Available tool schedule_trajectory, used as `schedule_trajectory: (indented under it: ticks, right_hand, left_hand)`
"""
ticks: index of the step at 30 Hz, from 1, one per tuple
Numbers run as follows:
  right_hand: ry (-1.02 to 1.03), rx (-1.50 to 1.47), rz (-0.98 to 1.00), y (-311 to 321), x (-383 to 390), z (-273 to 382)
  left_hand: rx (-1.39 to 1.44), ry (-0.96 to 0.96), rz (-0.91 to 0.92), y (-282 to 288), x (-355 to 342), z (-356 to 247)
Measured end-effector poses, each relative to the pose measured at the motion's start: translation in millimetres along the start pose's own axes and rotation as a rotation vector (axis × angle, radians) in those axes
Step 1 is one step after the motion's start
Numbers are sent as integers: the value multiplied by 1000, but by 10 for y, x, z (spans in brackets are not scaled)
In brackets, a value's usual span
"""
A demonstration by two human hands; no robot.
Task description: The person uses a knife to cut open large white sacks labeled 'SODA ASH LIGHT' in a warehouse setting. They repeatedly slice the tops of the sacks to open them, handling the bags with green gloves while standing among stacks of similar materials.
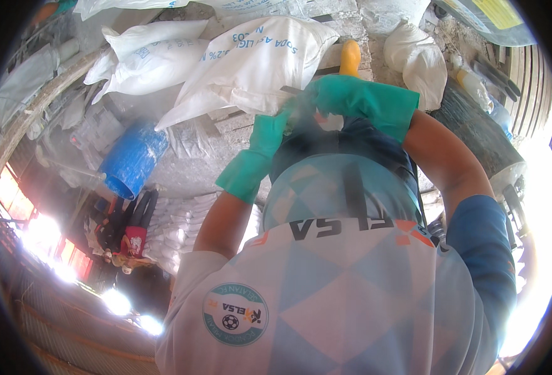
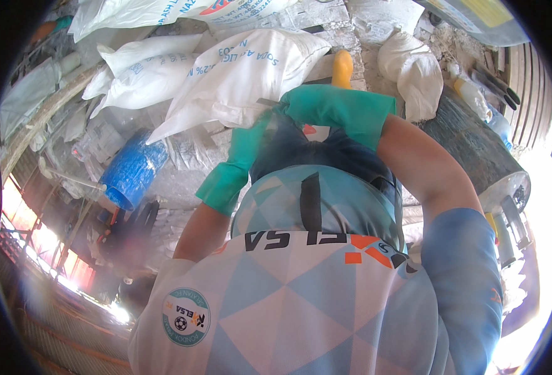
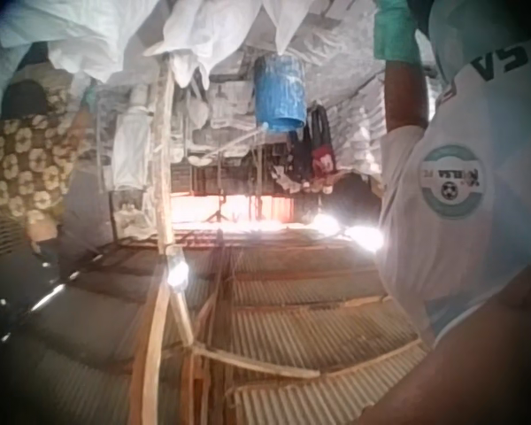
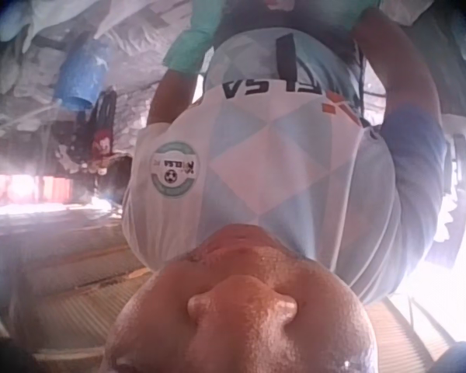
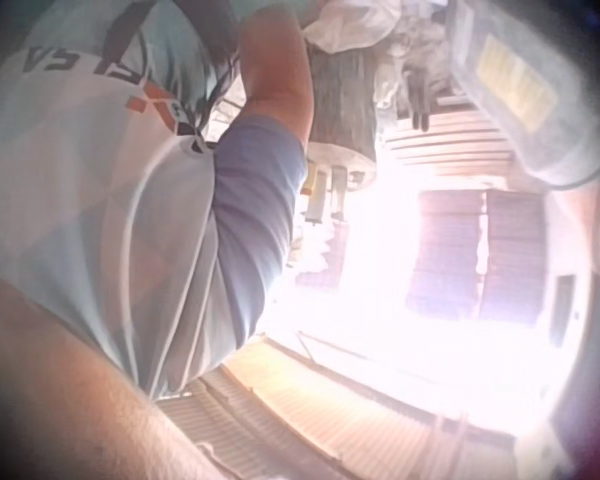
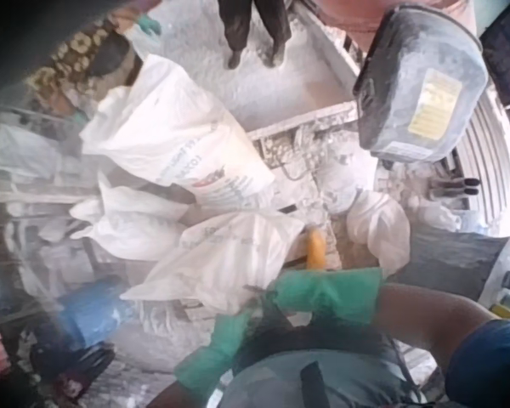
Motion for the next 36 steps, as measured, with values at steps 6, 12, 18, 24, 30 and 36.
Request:
schedule_trajectory:
  ticks: [6,12,18,24,30,36]
  right_hand:
    - [-18,-82,7,-31,-33,-69]
    - [12,-29,8,-42,-117,-115]
    - [21,261,73,-98,-163,155]
    - [14,349,-62,-188,-152,222]
    - [-78,171,36,-72,-97,74]
    - [-74,-9,-75,51,98,242]
  left_hand:
    - [-434,-387,-124,-59,18,51]
    - [-535,-280,28,-61,20,34]
    - [-507,-316,-166,-114,38,88]
    - [-434,-363,-273,62,54,-48]
    - [818,527,-57,283,51,-312]
    - [1031,563,-80,275,49,-180]
Point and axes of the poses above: each hand's wrist, its own x-axis away from the middle knuckle, its own y-axis out of the back of the hand, z = x × y, the point moved 5 cm from there along -x, towards the middle knuckle, and after that the axes turned 13 degrees about -x, right-handed, at the moved point
